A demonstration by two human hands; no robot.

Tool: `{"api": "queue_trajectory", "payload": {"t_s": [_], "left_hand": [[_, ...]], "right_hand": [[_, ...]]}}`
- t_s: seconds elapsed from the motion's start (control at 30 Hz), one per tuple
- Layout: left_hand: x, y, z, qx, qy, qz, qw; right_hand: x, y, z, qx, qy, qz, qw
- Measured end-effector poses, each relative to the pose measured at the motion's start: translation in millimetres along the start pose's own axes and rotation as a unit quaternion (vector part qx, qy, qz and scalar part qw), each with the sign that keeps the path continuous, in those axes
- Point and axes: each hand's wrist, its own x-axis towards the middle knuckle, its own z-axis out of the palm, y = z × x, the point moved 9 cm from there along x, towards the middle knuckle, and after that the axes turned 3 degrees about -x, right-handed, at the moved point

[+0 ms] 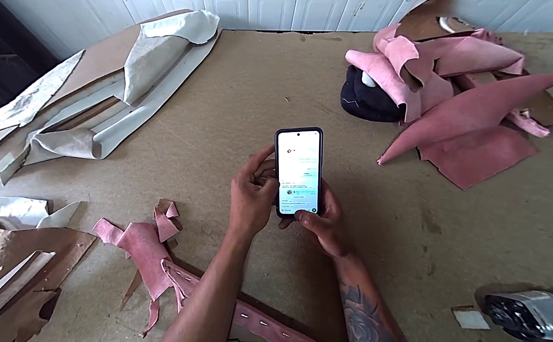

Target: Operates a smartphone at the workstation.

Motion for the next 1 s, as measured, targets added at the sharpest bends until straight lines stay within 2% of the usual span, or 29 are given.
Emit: {"api": "queue_trajectory", "payload": {"t_s": [0.8, 1.0], "left_hand": [[6.6, -6.1, -3.2, -0.003, 0.016, -0.003, 1.0], [6.7, -6.3, -2.4, 0.001, 0.017, 0.002, 1.0]], "right_hand": [[1.9, 0.0, 2.2, -0.021, 0.012, 0.014, 1.0], [0.4, -1.5, 2.8, 0.012, 0.0, -0.014, 1.0]]}}
